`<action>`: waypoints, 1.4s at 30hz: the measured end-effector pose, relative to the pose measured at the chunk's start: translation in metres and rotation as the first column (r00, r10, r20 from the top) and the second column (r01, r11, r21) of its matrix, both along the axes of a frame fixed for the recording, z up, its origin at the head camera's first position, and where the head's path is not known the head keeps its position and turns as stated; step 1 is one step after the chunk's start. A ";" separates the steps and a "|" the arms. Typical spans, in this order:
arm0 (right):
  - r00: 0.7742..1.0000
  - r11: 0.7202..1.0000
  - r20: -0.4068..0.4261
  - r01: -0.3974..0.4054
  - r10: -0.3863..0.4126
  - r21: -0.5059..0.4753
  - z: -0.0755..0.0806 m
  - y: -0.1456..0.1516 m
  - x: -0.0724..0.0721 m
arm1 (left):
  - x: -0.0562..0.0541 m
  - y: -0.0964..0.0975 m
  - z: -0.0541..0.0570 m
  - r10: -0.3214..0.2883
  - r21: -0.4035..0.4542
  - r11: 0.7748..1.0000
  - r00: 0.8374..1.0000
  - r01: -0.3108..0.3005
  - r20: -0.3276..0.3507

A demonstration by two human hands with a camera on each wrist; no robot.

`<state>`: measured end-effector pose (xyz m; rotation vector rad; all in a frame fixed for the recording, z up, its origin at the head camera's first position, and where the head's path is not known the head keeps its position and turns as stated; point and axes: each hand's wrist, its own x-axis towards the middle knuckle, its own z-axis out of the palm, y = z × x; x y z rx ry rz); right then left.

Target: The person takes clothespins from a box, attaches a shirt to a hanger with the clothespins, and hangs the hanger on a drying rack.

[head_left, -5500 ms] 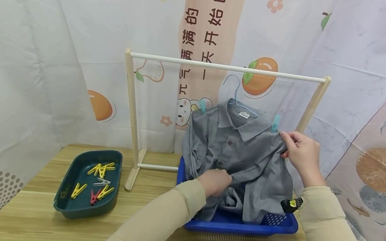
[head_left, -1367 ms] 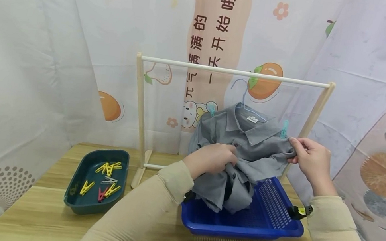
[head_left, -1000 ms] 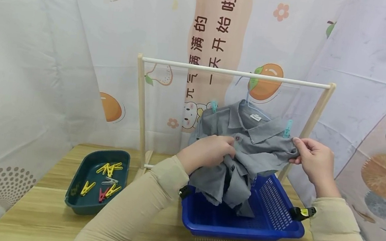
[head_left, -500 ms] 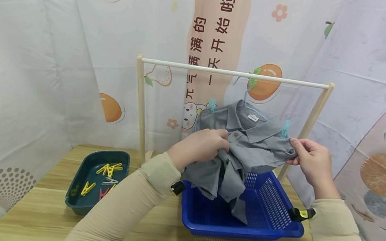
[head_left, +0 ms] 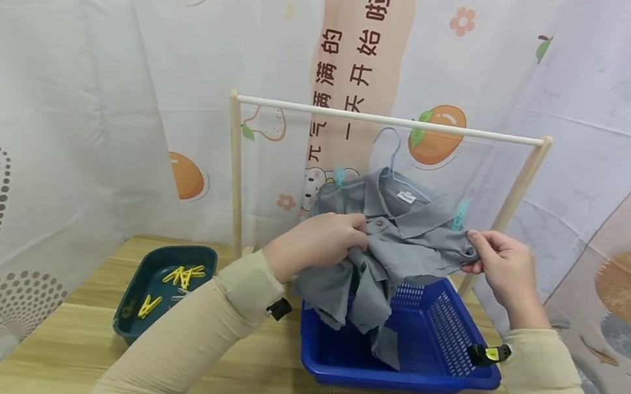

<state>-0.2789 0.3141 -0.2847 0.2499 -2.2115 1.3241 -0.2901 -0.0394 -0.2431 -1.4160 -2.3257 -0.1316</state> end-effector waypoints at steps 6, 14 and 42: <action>1.000 1.000 -0.007 -0.024 0.024 -0.010 -0.003 -0.007 -0.001 | 0.003 -0.010 0.000 0.007 -0.002 1.000 1.000 -0.007 -0.011; 0.997 0.997 -0.025 -0.072 0.071 -0.037 -0.004 -0.017 0.000 | 0.005 -0.022 0.003 0.018 0.011 1.000 1.000 -0.018 -0.003; 0.983 0.970 -0.041 -0.183 0.178 -0.160 -0.015 -0.058 -0.004 | 0.014 -0.076 0.006 0.033 0.017 0.999 0.997 -0.032 -0.066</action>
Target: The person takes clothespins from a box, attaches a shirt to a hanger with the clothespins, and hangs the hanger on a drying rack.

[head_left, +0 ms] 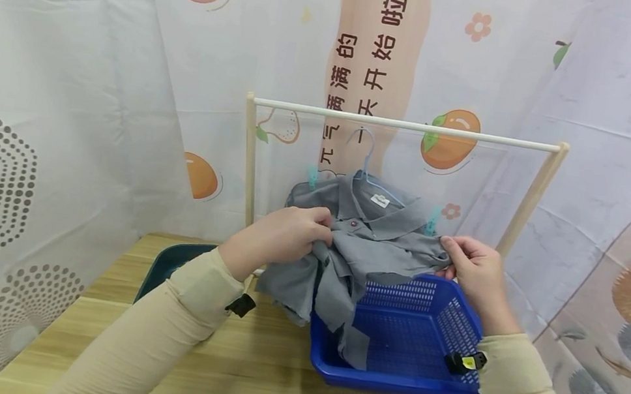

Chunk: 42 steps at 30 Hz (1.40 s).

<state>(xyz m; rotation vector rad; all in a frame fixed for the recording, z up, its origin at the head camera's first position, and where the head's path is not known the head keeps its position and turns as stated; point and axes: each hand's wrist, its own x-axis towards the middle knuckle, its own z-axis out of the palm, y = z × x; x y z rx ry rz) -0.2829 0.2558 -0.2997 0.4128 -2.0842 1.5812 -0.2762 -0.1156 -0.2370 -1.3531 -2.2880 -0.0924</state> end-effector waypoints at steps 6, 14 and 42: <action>0.998 0.996 -0.005 -0.057 0.056 -0.065 -0.003 -0.010 -0.003 | 0.001 -0.012 0.001 -0.035 0.018 0.999 0.999 0.036 -0.025; 0.996 0.992 -0.006 -0.093 0.092 -0.087 -0.004 -0.027 -0.002 | 0.005 -0.030 0.007 -0.055 0.048 0.997 0.998 0.057 -0.037; 0.982 0.980 -0.041 -0.188 0.186 -0.068 -0.007 -0.091 -0.012 | 0.010 -0.106 0.021 -0.049 0.090 0.994 0.995 0.057 -0.085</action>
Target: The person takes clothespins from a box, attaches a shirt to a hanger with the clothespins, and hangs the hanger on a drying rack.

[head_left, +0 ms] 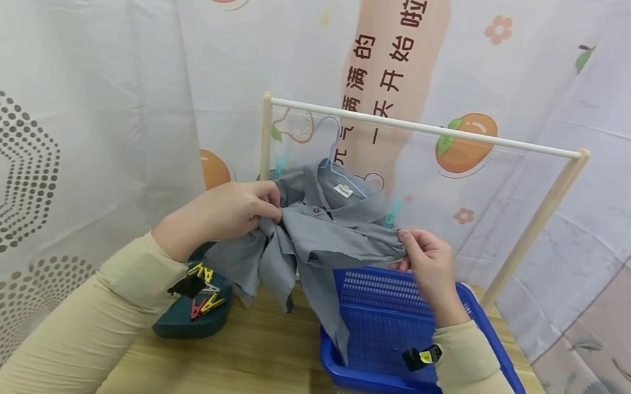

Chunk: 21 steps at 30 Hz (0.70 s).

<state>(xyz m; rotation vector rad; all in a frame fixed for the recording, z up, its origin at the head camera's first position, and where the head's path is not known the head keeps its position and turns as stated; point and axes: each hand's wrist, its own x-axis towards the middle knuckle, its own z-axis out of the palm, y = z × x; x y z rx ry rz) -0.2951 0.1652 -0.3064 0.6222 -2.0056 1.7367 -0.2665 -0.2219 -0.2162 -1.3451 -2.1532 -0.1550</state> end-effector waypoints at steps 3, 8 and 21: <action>1.000 1.000 0.008 -0.009 0.010 -0.020 0.000 -0.005 -0.001 | -0.001 -0.007 0.001 -0.015 0.021 1.000 0.999 0.015 0.028; 0.999 0.999 0.031 -0.005 0.007 -0.053 -0.002 -0.010 -0.003 | -0.002 -0.017 0.003 -0.064 0.045 0.997 0.995 0.061 0.074; 0.996 0.997 0.086 0.017 -0.011 -0.076 -0.004 -0.015 -0.003 | 0.016 -0.016 -0.013 -0.072 -0.098 0.989 0.942 0.109 0.327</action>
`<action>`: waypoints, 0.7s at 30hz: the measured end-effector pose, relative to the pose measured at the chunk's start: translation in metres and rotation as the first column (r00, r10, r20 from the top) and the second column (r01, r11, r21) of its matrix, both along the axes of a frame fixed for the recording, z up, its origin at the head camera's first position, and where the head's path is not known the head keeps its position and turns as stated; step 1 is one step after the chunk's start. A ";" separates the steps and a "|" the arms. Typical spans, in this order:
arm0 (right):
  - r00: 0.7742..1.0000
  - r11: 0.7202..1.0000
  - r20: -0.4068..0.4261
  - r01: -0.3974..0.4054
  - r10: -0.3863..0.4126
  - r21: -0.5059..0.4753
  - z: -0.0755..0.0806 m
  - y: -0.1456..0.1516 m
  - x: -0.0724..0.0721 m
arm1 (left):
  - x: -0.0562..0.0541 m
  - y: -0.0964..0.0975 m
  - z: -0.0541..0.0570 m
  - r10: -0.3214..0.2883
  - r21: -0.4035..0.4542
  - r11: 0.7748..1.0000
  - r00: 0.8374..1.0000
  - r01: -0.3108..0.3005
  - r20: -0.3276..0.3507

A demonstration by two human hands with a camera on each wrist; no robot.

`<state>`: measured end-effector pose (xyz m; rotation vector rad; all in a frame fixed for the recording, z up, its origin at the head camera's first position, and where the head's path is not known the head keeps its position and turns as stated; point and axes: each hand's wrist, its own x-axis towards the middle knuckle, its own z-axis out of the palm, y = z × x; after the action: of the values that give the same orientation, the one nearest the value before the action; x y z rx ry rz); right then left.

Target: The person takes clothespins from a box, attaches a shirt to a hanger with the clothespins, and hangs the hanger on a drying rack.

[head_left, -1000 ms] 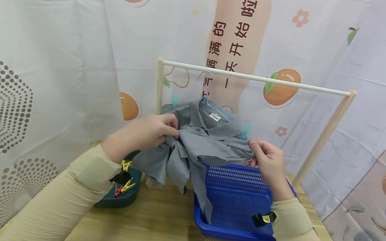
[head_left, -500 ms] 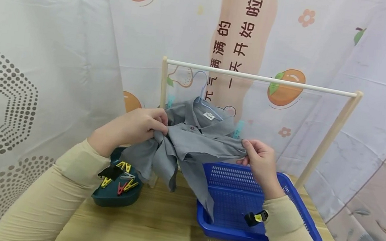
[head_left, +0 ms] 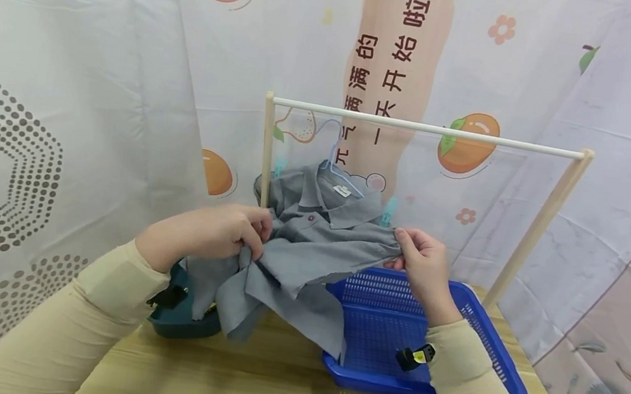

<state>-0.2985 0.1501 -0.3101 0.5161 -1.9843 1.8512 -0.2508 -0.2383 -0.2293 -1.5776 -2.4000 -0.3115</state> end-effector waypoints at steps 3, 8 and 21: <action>1.000 1.000 0.008 0.003 -0.003 0.004 0.000 0.000 -0.001 | 0.004 0.005 -0.014 0.006 -0.053 0.999 0.999 -0.003 0.051; 1.000 0.998 0.024 0.006 -0.007 0.063 0.000 0.001 -0.001 | 0.009 0.017 -0.038 0.080 -0.183 0.981 0.990 -0.059 0.113; 0.998 0.990 0.042 0.040 -0.046 0.134 0.010 0.012 0.008 | 0.002 0.044 -0.082 0.276 -0.365 0.902 0.958 -0.230 0.078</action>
<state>-0.2907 0.1620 -0.2998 0.4692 -2.1424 1.7274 -0.2488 -0.1941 -0.3113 -1.3808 -2.8498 0.0799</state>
